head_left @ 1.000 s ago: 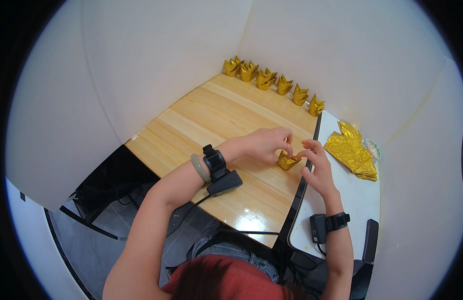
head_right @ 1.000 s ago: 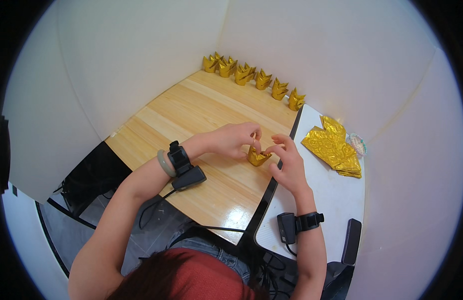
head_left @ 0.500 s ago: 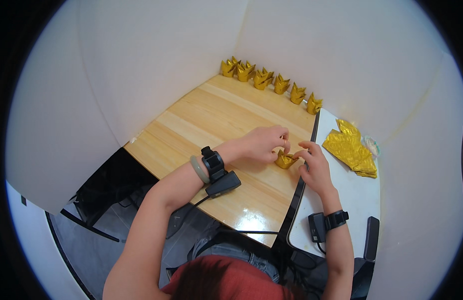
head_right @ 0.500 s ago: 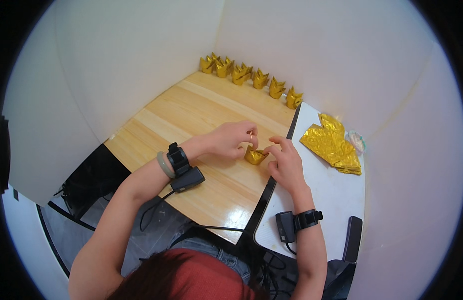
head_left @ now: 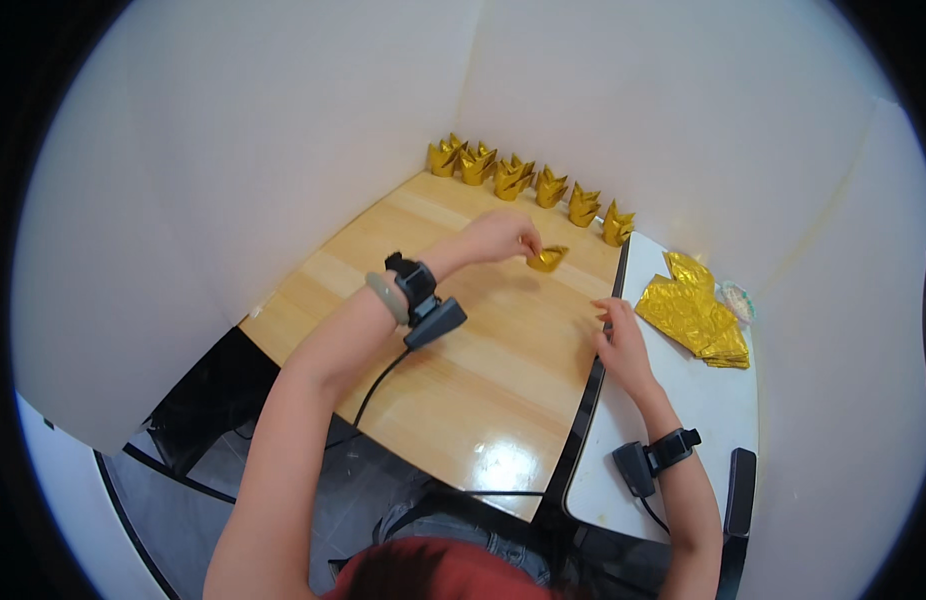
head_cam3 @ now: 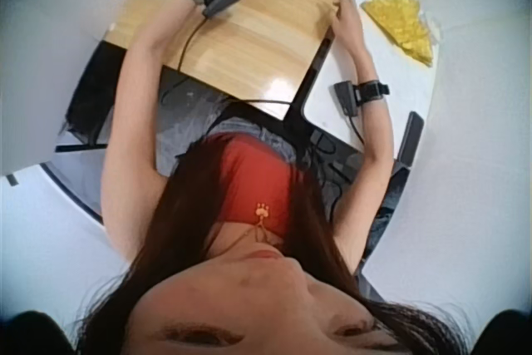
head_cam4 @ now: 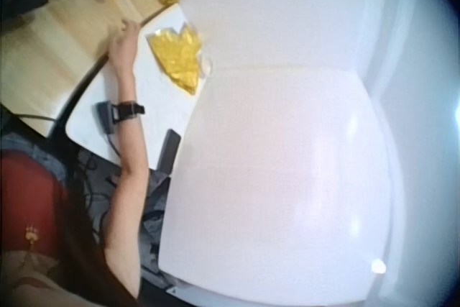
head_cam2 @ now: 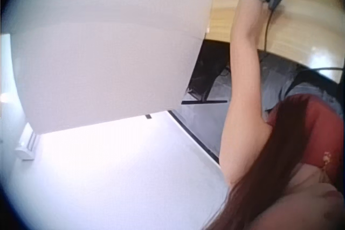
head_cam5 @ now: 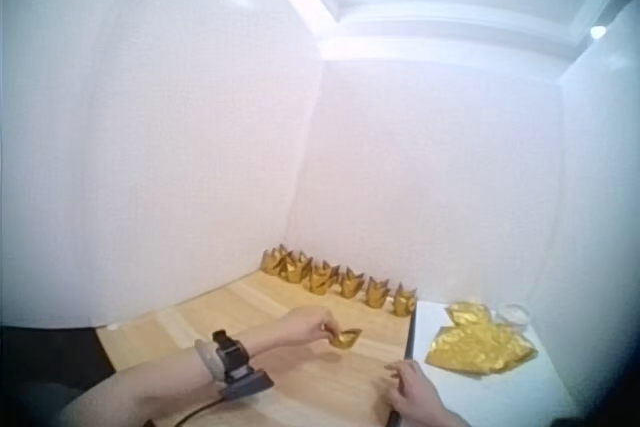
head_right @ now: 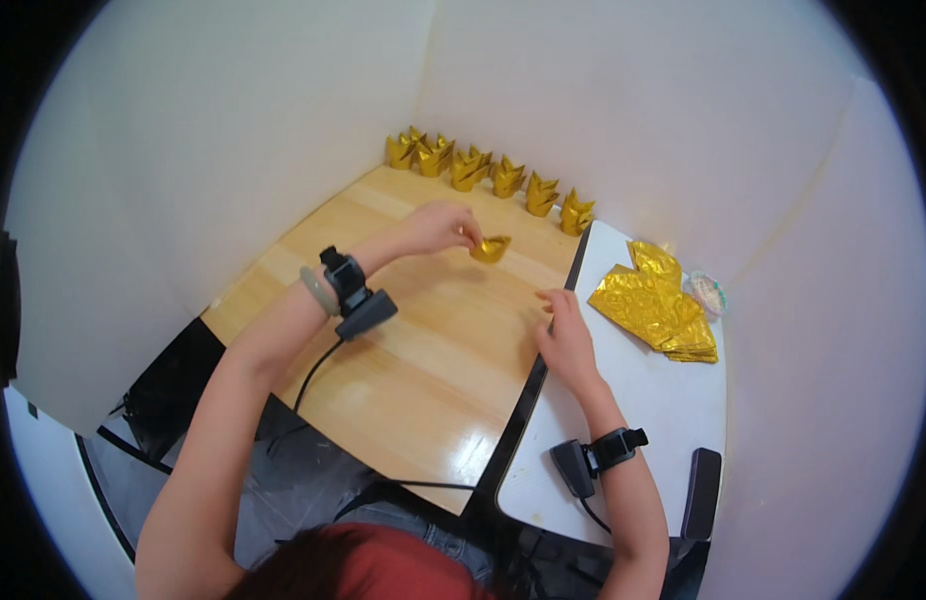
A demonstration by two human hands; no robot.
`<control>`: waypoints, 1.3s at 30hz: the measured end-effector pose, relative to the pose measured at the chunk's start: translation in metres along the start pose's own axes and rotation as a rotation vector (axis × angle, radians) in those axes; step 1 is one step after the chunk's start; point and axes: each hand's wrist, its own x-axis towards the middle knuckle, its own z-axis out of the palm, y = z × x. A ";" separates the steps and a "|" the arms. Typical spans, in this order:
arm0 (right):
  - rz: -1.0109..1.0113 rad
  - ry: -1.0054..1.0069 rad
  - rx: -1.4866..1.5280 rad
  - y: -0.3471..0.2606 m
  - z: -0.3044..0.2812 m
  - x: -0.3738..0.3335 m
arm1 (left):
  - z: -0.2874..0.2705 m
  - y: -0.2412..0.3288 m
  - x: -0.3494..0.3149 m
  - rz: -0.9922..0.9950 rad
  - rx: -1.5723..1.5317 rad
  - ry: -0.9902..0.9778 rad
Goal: Folding square sheets of gold paper into traditional ingot shapes (yuanbao).
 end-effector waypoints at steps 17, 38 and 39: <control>-0.033 -0.083 0.010 0.001 0.011 -0.003 | 0.032 -0.119 0.109 -0.321 0.250 0.091; -0.085 -0.071 -0.036 -0.005 0.014 0.001 | 0.006 -0.165 0.069 -0.448 -0.008 -0.070; -0.076 -0.073 -0.032 -0.004 0.014 0.000 | 0.012 -0.166 0.067 -0.380 -0.079 -0.055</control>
